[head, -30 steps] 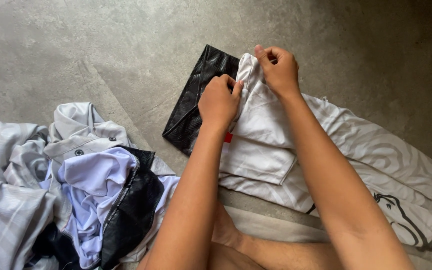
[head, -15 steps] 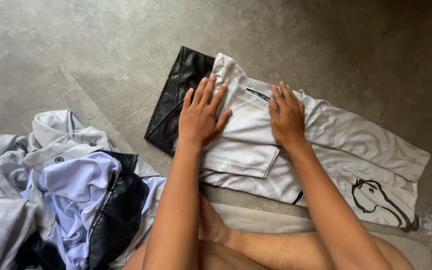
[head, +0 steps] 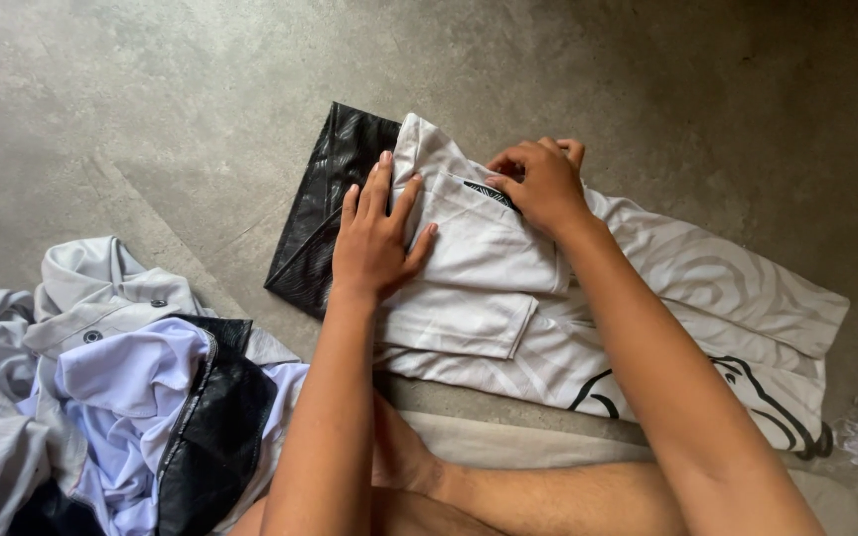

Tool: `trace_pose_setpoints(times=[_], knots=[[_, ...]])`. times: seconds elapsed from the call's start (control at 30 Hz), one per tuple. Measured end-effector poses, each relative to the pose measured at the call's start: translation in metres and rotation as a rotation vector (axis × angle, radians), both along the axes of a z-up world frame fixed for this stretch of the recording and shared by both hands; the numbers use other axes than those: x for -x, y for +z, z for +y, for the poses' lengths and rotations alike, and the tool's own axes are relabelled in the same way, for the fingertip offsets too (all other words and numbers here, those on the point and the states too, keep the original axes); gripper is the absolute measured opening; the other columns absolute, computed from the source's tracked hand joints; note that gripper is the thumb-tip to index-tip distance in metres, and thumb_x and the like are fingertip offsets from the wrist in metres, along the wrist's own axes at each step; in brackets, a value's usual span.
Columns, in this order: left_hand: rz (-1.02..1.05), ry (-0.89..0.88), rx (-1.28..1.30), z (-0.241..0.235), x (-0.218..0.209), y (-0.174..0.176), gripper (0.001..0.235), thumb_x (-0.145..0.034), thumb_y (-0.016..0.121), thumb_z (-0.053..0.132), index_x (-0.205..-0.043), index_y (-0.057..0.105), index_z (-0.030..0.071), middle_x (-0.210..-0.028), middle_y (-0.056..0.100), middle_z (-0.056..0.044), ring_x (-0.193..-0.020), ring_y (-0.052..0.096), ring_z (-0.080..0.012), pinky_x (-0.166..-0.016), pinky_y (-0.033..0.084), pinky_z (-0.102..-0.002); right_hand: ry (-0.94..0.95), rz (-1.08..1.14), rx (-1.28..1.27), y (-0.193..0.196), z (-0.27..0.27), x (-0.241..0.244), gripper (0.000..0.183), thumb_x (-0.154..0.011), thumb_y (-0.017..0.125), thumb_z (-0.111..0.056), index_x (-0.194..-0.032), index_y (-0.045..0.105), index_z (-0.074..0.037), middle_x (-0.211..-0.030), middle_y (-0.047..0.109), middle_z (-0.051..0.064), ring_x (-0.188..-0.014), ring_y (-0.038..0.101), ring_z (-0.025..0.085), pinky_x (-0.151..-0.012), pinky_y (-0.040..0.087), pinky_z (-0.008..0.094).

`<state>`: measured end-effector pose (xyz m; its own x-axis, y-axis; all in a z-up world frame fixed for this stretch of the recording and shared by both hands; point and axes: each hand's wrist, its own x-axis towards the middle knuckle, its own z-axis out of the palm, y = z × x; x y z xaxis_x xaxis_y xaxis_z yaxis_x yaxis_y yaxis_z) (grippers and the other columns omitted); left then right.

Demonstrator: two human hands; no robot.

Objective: The person sits on the floor and folds a white t-shirt with a black graphic design. They smooth the fabric, fold the sleeves and sides, and then fold the shirt in half. The person then unfolds the shirt and refolds it again.

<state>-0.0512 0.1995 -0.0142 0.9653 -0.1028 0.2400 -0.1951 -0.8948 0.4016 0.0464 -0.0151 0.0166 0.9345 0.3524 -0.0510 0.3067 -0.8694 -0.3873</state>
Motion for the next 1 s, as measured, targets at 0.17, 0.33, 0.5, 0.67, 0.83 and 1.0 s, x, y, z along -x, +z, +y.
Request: trace_pose_setpoints(times=[0.17,0.33,0.5,0.67,0.83,1.0], knots=[[0.014,0.004,0.002,0.000,0.000,0.002,0.056,-0.088,0.045,0.049,-0.136,0.039,0.021,-0.147,0.024,-0.015,-0.134,0.031,-0.0258,-0.106,0.026,-0.046,-0.089,-0.109,0.049,-0.023,-0.014,-0.013,0.015,-0.087,0.062,-0.046,-0.087,0.065,-0.031,-0.078,0.062,-0.009,-0.085,0.055,0.014,-0.094,0.025,0.040],[0.009,0.004,0.009,0.000,-0.001,0.001,0.055,-0.088,0.046,0.048,-0.135,0.040,0.019,-0.146,0.026,-0.016,-0.133,0.032,-0.0264,-0.106,0.026,-0.046,-0.106,-0.122,-0.041,-0.003,0.006,-0.002,0.017,-0.095,0.052,-0.038,-0.101,0.064,-0.028,-0.090,0.061,-0.005,-0.091,0.054,0.016,-0.094,0.024,0.040],[0.014,0.010,0.001,-0.001,0.000,0.001,0.056,-0.088,0.046,0.048,-0.135,0.040,0.019,-0.146,0.026,-0.015,-0.134,0.032,-0.0259,-0.107,0.025,-0.046,-0.053,-0.051,-0.117,-0.001,0.019,-0.008,0.011,-0.083,0.068,-0.036,-0.089,0.066,-0.028,-0.080,0.061,-0.006,-0.090,0.055,0.017,-0.094,0.023,0.041],[0.021,0.013,0.016,0.000,-0.001,-0.002,0.058,-0.088,0.046,0.048,-0.136,0.039,0.018,-0.146,0.026,-0.015,-0.134,0.032,-0.0262,-0.107,0.025,-0.046,-0.175,-0.127,-0.091,-0.024,0.008,-0.022,0.021,-0.094,0.054,-0.045,-0.089,0.066,-0.029,-0.082,0.062,-0.005,-0.087,0.055,0.017,-0.091,0.026,0.038],[0.029,0.009,0.012,0.001,-0.002,-0.001,0.057,-0.088,0.045,0.048,-0.136,0.039,0.018,-0.146,0.027,-0.015,-0.134,0.032,-0.0264,-0.107,0.025,-0.045,-0.043,-0.084,-0.148,-0.007,0.014,-0.014,0.022,-0.085,0.063,-0.049,-0.095,0.066,-0.029,-0.089,0.060,-0.004,-0.095,0.054,0.019,-0.093,0.026,0.041],[0.001,-0.052,0.028,0.004,-0.002,0.005,0.057,-0.088,0.048,0.046,-0.134,0.043,0.012,-0.146,0.025,-0.017,-0.132,0.033,-0.0308,-0.102,0.030,-0.049,-0.279,-0.414,-0.096,-0.006,-0.002,-0.007,0.024,-0.090,0.050,-0.027,-0.107,0.065,-0.018,-0.106,0.060,0.002,-0.098,0.053,0.022,-0.084,0.029,0.041]])
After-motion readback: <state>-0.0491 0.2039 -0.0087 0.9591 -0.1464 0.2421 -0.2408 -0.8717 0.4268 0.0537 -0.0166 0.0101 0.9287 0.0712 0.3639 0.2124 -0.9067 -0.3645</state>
